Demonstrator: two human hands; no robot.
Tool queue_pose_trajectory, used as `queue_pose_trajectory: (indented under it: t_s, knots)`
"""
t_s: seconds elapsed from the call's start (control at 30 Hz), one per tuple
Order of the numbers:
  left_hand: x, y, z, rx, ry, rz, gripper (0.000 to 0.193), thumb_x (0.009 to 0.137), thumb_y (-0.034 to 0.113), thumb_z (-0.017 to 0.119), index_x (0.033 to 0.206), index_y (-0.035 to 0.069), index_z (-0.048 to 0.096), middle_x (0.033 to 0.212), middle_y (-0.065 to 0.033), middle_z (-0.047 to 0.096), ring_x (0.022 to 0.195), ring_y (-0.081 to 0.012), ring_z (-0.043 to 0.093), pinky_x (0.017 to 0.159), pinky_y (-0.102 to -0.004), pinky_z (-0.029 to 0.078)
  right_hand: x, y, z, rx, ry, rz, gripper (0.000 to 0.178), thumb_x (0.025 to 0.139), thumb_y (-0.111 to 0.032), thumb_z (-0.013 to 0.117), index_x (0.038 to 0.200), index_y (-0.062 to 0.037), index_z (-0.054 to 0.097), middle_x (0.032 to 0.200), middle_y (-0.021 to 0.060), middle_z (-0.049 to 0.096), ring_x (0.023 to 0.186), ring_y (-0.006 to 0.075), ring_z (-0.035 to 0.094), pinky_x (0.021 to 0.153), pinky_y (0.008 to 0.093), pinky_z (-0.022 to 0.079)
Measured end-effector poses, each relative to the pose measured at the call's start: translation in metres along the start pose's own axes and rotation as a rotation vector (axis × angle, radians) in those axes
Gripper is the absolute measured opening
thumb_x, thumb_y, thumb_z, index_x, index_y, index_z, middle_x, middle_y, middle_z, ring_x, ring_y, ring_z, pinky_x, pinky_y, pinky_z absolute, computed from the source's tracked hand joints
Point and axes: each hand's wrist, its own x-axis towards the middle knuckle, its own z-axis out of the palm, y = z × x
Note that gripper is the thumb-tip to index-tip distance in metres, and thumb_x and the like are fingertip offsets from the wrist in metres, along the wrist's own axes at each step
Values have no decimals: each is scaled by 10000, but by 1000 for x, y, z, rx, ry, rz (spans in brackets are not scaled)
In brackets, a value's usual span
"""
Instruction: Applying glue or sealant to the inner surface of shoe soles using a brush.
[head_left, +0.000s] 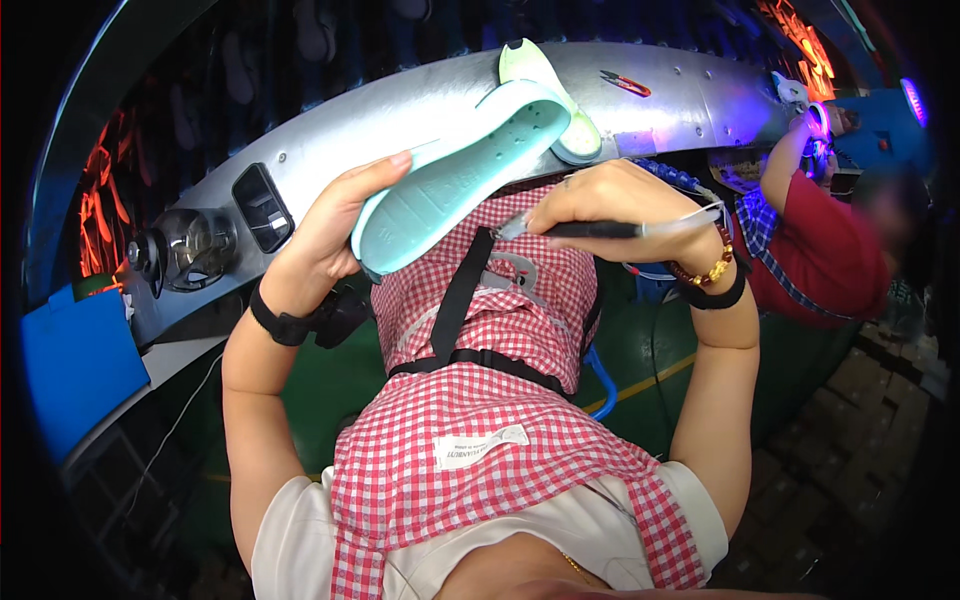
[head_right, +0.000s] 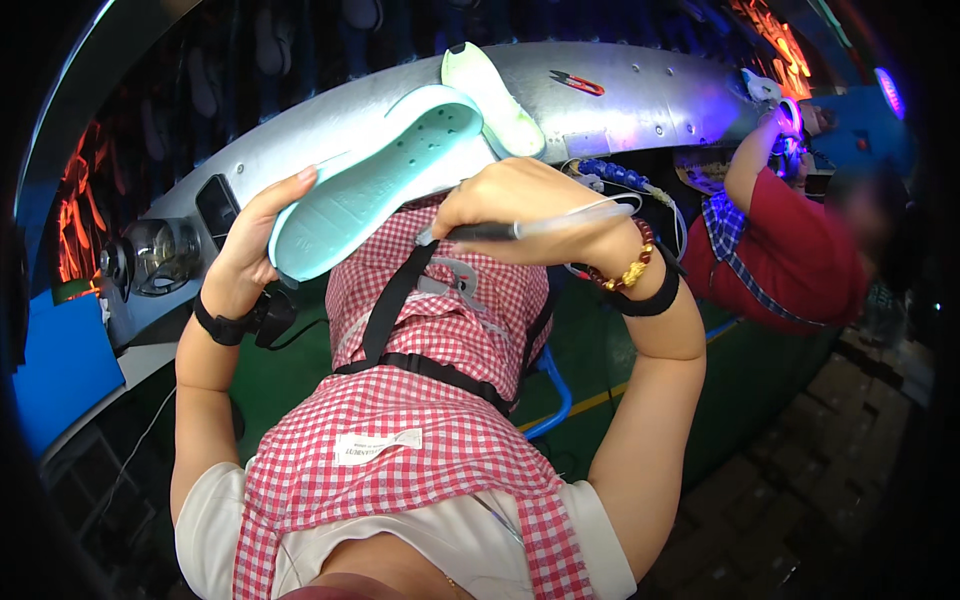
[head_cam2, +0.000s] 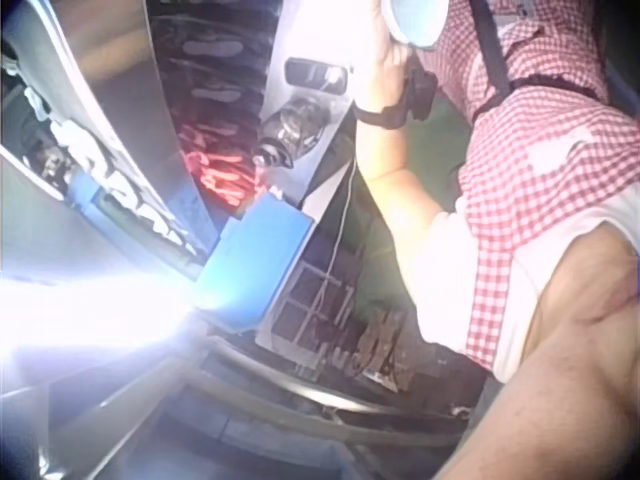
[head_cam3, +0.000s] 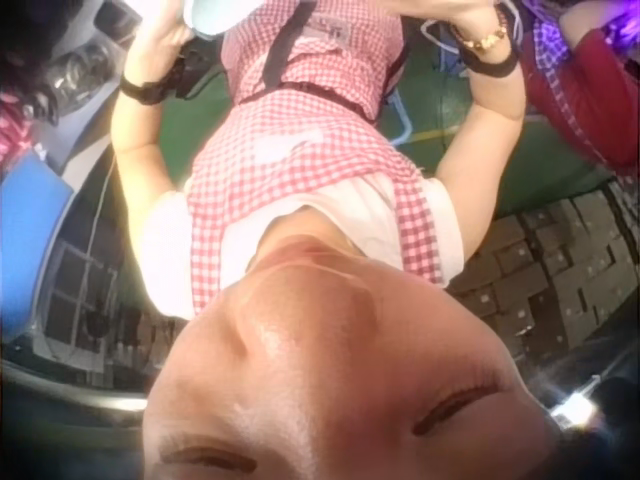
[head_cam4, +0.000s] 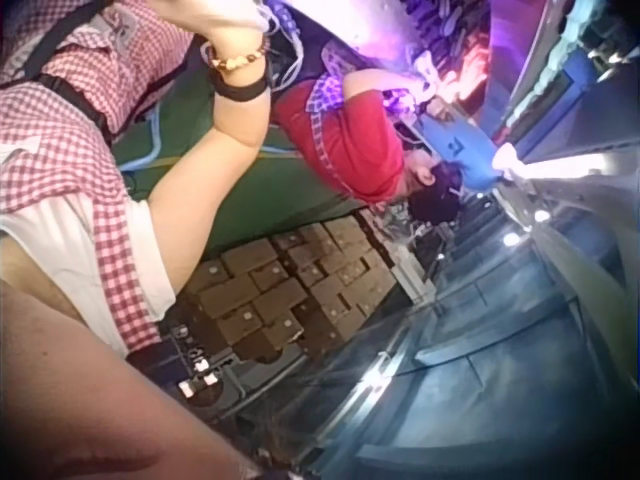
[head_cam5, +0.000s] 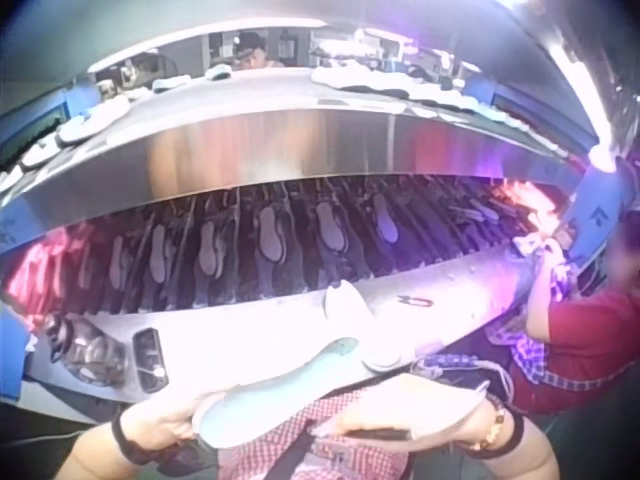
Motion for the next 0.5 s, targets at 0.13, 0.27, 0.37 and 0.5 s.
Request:
queue_pose_trajectory:
  t_s: [0.13, 0.27, 0.37, 0.5]
  knots:
    - [3, -6, 7, -146, 9, 41, 387, 844, 235, 512, 1095, -57, 480, 958, -145, 580, 784, -167, 607, 666, -251, 520, 7, -7, 9, 492, 292, 18, 210, 758, -119, 620, 937, -9, 621, 834, 85, 638, 731, 116, 587, 645, 222, 459]
    - [10, -13, 15, -85, -29, 58, 359, 849, 233, 499, 1076, -45, 494, 942, -129, 581, 790, -160, 598, 664, -251, 512, 31, -7, 24, 621, 480, 250, 126, 768, -82, 599, 847, 12, 626, 728, 41, 614, 635, 70, 558, 568, 182, 450]
    - [15, -14, 14, 18, 35, 74, 342, 852, 230, 489, 1063, -39, 502, 925, -120, 581, 783, -148, 594, 649, -239, 507, 42, -4, 29, 672, 527, 258, 112, 775, -72, 587, 818, 29, 607, 703, 63, 604, 621, 86, 574, 557, 189, 469]
    - [22, -19, 9, 67, 47, 137, 307, 861, 226, 478, 1050, -10, 525, 892, -72, 582, 750, -107, 563, 615, -218, 465, 52, 1, 32, 656, 576, 309, 111, 773, -70, 585, 805, 35, 597, 689, 74, 599, 587, 102, 587, 534, 204, 486]
